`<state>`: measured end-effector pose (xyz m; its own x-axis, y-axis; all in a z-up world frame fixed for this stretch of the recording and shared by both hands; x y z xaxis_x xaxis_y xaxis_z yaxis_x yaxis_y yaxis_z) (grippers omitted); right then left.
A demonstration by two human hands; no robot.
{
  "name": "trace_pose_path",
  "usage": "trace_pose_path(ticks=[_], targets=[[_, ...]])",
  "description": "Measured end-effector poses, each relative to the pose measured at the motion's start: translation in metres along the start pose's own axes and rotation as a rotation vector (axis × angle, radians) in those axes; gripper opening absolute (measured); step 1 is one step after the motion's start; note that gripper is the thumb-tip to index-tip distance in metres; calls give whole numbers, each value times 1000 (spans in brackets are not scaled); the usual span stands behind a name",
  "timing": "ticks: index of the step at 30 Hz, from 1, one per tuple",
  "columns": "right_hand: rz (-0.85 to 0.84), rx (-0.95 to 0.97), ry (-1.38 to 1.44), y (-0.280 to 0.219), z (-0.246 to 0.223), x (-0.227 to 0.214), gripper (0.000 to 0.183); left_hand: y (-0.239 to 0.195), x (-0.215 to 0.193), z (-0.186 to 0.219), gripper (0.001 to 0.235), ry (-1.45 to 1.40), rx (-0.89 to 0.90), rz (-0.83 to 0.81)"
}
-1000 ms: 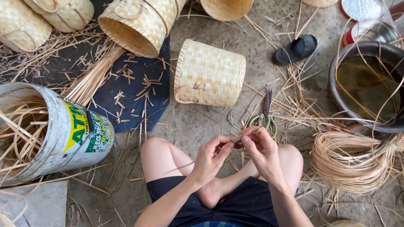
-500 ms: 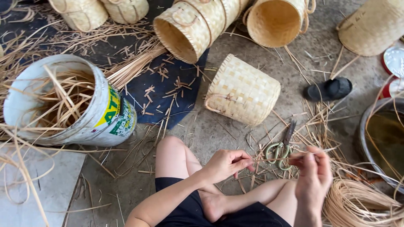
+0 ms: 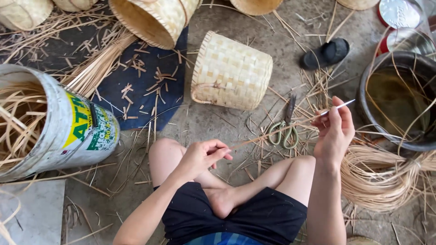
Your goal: The recorder is weaving a basket from bamboo strips on a workshop floor, using a knife and scissors for trimming.
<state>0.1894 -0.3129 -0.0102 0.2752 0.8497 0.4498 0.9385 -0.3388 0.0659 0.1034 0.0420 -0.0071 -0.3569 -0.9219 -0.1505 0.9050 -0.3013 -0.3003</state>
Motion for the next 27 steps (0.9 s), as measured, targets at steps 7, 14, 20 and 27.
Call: trace_pose_path(ticks=[7,14,20,27], targets=[[92,-84,-46,13,-27,-29,27,-9,-15,10,22,86,-41,32],[167,-239,-25,24,-39,-68,21,-5,-11,8,23,71,-17,1],[138,-435,-409,24,-61,-56,21,1,-2,7,28,-36,2,-90],[84,-493,-582,32,-45,-71,20,2,6,14,32,-143,47,-196]])
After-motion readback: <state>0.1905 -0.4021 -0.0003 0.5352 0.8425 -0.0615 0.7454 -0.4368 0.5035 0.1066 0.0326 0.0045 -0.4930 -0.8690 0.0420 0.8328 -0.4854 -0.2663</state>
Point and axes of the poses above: each hand's wrist, its own y-axis towards the middle knuckle, its own x-axis out of the palm, z = x × y, the point moved 9 cm from there along y, towards the middle knuckle, and after that the axes turned 1 degree about y, right-handed, at the moved point
